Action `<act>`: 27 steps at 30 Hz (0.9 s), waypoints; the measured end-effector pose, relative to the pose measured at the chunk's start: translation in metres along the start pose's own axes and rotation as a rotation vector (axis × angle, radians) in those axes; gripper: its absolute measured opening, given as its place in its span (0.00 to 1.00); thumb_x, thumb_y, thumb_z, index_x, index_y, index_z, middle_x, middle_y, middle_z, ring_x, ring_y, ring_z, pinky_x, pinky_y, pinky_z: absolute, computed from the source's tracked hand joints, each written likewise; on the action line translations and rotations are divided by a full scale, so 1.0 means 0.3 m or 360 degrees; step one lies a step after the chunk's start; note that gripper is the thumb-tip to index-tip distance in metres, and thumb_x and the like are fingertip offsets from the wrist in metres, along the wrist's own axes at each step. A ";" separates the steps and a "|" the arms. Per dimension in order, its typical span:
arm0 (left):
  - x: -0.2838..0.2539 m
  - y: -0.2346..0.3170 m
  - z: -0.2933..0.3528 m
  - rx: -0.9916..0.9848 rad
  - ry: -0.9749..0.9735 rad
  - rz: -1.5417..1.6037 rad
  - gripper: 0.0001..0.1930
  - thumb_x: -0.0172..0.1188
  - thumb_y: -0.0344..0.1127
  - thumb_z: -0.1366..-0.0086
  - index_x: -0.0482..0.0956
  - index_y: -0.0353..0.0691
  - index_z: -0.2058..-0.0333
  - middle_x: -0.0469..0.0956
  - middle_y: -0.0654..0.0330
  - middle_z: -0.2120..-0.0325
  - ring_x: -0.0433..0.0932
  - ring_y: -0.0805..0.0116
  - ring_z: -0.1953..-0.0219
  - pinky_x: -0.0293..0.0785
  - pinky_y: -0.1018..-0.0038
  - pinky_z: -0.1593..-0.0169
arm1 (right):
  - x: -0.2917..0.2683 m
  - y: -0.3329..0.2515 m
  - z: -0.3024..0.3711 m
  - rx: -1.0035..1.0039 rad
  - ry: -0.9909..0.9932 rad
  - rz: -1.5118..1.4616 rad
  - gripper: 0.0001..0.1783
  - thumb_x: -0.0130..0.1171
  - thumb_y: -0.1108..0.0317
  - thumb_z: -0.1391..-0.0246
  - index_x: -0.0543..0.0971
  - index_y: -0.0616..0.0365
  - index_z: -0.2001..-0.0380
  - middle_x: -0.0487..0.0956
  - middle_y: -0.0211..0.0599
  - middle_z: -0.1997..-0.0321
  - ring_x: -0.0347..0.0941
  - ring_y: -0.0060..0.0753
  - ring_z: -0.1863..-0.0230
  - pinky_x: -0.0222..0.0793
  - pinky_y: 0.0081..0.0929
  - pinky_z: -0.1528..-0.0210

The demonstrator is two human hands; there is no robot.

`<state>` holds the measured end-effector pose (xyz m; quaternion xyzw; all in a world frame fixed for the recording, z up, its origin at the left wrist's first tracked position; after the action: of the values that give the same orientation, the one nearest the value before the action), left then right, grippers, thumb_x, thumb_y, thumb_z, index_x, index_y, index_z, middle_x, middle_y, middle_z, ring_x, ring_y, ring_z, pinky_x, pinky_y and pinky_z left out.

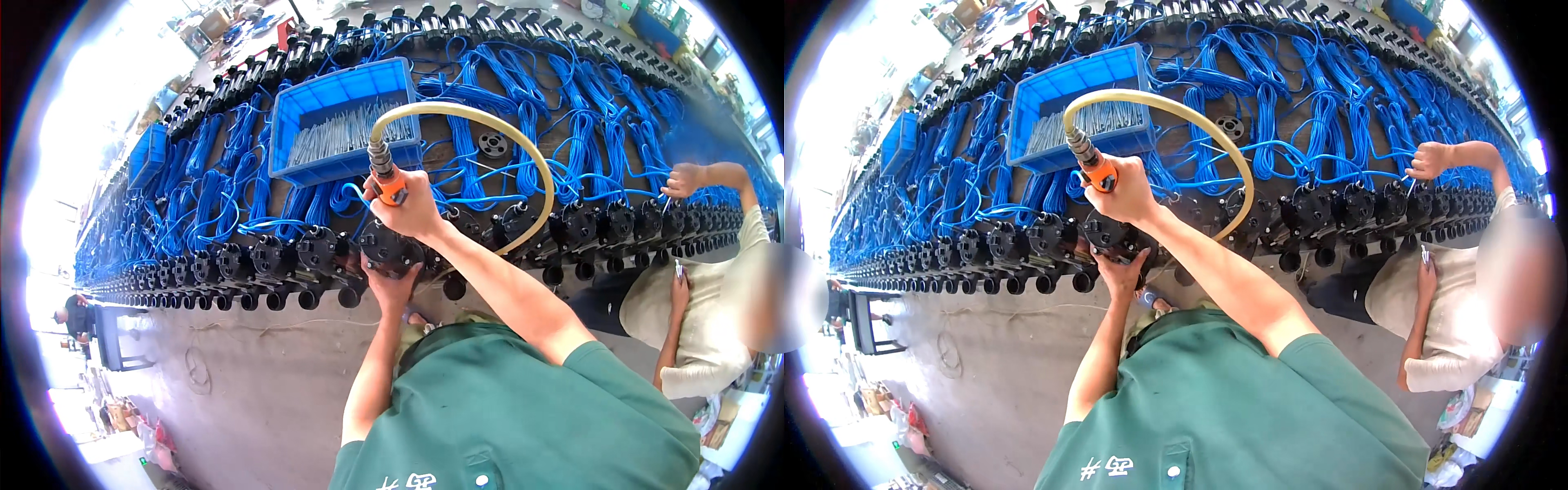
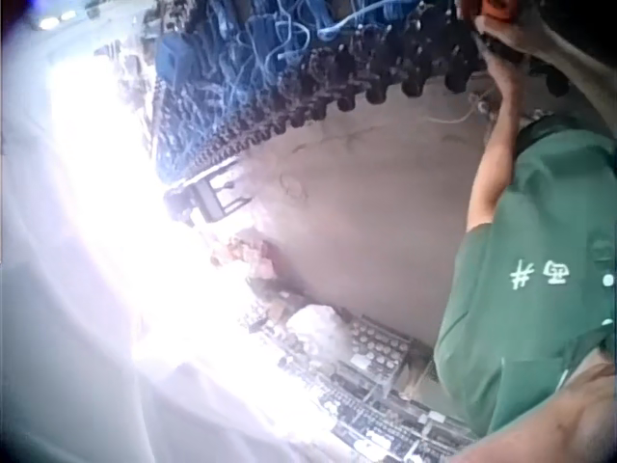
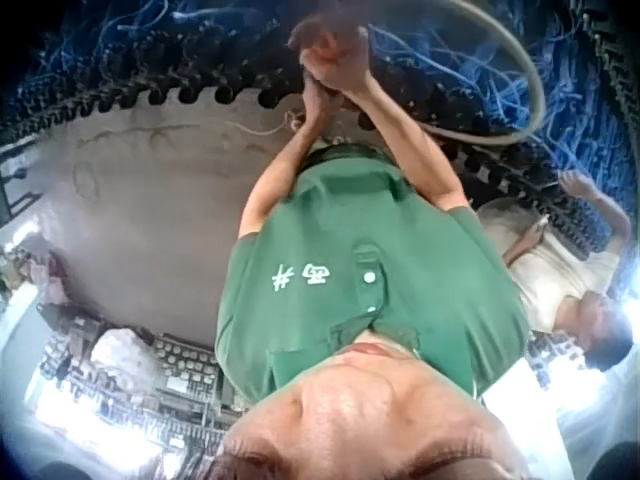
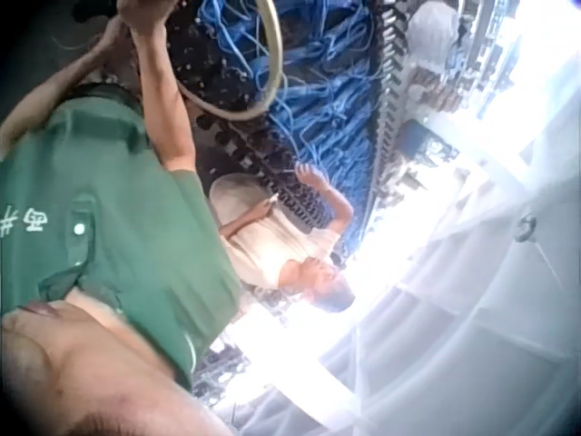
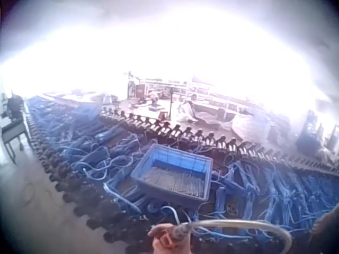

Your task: The person assembles components of water pumps on a production line using a pneumatic screwdriver, handling wires and metallic pins.

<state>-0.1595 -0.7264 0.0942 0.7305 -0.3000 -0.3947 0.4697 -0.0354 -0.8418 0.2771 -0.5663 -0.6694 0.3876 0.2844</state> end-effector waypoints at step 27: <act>-0.023 -0.034 0.032 -0.0137 -0.0003 -0.0212 0.61 0.78 0.35 0.56 0.45 0.31 0.30 0.81 0.47 0.60 0.82 0.49 0.58 0.78 0.62 0.51 | 0.080 -0.302 0.084 0.0212 -0.0218 -0.0696 0.19 0.56 0.82 0.52 0.77 0.64 0.54 0.83 0.43 0.59 0.78 0.20 0.69 0.74 0.18 0.67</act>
<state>-0.1705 -0.7213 0.0845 0.7275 -0.2340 -0.4384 0.4731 -0.1095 -0.8284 0.3385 -0.3603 -0.7668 0.3977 0.3523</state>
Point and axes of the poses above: each hand's wrist, its own z-axis away from the middle knuckle, its own x-axis out of the palm, y = z × x, the point moved 8 cm from there along -z, towards the middle knuckle
